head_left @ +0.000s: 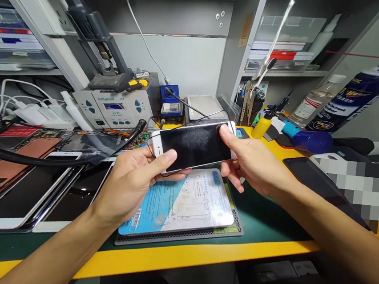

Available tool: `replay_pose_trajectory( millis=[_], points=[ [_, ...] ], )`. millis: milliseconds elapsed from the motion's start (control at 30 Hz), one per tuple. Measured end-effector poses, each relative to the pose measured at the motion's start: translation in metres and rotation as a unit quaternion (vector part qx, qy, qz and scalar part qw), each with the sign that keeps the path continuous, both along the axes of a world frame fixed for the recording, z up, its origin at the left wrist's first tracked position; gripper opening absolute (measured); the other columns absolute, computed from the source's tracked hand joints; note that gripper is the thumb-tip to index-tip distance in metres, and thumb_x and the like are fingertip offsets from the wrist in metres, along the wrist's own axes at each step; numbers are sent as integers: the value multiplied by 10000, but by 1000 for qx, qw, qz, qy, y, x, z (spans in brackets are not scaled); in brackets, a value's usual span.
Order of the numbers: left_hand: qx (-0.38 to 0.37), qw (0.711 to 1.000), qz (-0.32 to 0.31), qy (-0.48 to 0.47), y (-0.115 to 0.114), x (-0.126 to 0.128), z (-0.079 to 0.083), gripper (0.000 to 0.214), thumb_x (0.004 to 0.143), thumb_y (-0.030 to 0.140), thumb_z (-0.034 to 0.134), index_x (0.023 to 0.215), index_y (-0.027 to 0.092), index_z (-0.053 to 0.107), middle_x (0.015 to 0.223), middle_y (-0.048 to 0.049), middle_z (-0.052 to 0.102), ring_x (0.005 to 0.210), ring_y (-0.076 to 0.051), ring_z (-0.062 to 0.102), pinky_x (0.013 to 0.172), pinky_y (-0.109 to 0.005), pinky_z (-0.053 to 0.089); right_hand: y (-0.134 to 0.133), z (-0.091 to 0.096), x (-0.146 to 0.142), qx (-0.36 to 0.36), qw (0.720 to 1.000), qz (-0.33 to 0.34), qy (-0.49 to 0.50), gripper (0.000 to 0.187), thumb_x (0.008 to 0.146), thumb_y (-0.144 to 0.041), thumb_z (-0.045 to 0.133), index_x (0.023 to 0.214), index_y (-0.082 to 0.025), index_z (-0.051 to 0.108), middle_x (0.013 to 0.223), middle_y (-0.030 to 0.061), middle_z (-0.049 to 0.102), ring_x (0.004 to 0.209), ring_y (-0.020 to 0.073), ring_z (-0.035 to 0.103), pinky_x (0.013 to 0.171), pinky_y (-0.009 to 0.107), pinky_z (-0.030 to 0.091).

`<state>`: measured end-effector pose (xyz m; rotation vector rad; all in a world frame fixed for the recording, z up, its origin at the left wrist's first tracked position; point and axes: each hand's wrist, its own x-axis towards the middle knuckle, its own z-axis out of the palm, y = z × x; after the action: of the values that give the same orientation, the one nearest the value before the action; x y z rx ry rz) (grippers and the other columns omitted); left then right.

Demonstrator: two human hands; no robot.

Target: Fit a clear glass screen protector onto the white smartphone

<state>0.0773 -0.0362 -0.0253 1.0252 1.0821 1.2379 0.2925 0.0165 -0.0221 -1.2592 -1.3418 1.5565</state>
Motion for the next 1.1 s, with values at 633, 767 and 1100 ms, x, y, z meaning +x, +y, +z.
replay_pose_trajectory(
  millis=[633,767,1100],
  points=[
    [-1,999,22,29,1,0,3,229,855,353,762,899,129,766,828,-76,789,705,-201,766,577,-229,631,-8,4,5,104,991,61,52,496,877,-569,686,665,-224,398,461,-58,492,328,72,388,327,206,275],
    [3,999,30,29,0,1,4,242,850,367,766,863,126,747,797,-69,780,692,-198,762,582,-233,631,-10,4,7,122,988,77,58,472,866,-547,708,675,-219,428,482,-49,528,344,82,422,336,210,325],
    [57,991,25,121,-4,-4,0,318,854,421,759,1023,155,715,881,-70,806,832,-252,787,684,-261,650,-1,2,7,56,996,36,53,543,852,-700,619,653,-229,437,425,-41,508,308,94,402,290,215,327]
  ],
)
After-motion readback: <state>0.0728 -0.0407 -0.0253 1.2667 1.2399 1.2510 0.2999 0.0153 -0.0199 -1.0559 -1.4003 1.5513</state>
